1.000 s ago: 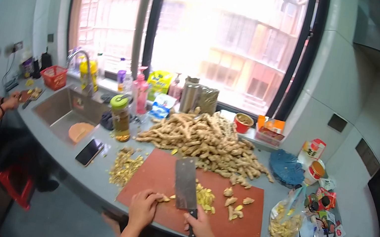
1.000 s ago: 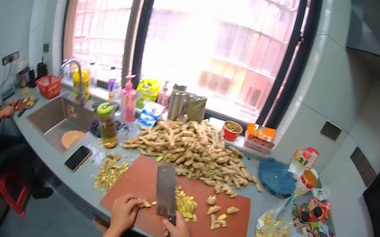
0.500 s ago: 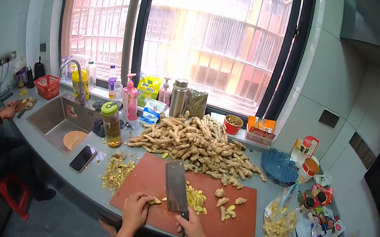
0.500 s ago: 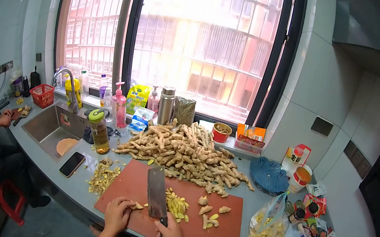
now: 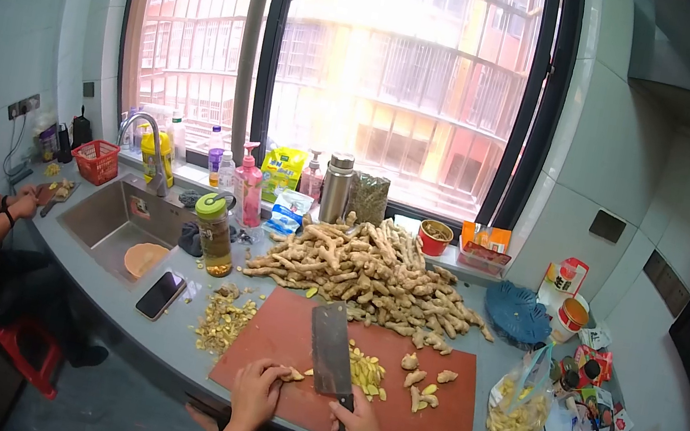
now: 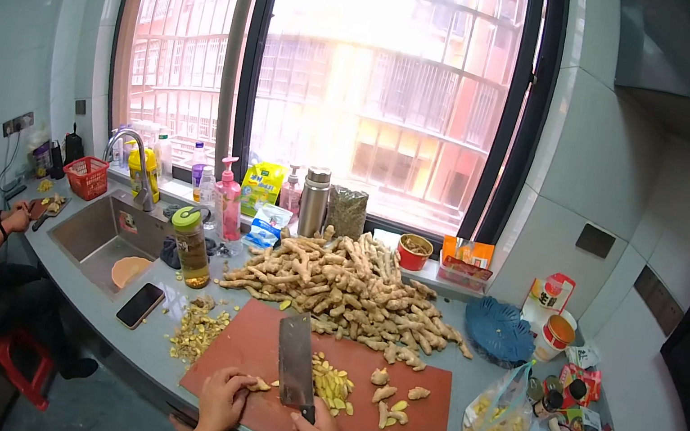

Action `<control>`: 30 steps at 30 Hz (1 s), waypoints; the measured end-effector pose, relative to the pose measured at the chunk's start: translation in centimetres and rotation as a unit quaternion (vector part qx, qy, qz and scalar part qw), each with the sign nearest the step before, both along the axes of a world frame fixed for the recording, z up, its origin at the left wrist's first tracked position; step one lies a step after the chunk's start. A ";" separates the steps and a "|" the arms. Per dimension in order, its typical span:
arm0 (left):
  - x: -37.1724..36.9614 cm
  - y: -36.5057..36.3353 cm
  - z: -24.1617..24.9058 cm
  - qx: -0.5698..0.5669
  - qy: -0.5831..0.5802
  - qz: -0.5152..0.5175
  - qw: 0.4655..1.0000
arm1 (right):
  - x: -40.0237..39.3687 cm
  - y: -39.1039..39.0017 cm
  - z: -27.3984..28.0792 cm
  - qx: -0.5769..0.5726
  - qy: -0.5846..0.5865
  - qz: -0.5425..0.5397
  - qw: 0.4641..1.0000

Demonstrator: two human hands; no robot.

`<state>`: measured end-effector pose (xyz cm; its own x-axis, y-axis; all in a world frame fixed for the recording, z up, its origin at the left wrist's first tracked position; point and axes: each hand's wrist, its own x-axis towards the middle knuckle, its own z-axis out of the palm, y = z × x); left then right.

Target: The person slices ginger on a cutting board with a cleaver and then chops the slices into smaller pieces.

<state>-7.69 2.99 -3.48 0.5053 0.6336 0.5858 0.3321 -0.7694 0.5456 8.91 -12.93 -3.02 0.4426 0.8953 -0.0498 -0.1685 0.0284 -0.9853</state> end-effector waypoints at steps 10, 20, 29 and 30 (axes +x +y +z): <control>0.0 0.0 -0.5 0.001 0.003 0.009 1.000 | 0.3 0.0 -0.7 -0.005 -0.010 0.000 1.000; -0.1 0.0 -0.4 -0.005 0.008 0.009 1.000 | 0.7 0.2 -1.7 0.013 -0.010 0.004 1.000; -0.1 0.1 -0.6 -0.003 -0.002 0.007 1.000 | 0.8 0.2 -1.7 0.007 -0.003 0.004 1.000; -0.1 0.1 -0.7 -0.007 -0.003 0.002 1.000 | 0.9 0.2 -1.9 0.007 -0.003 0.004 1.000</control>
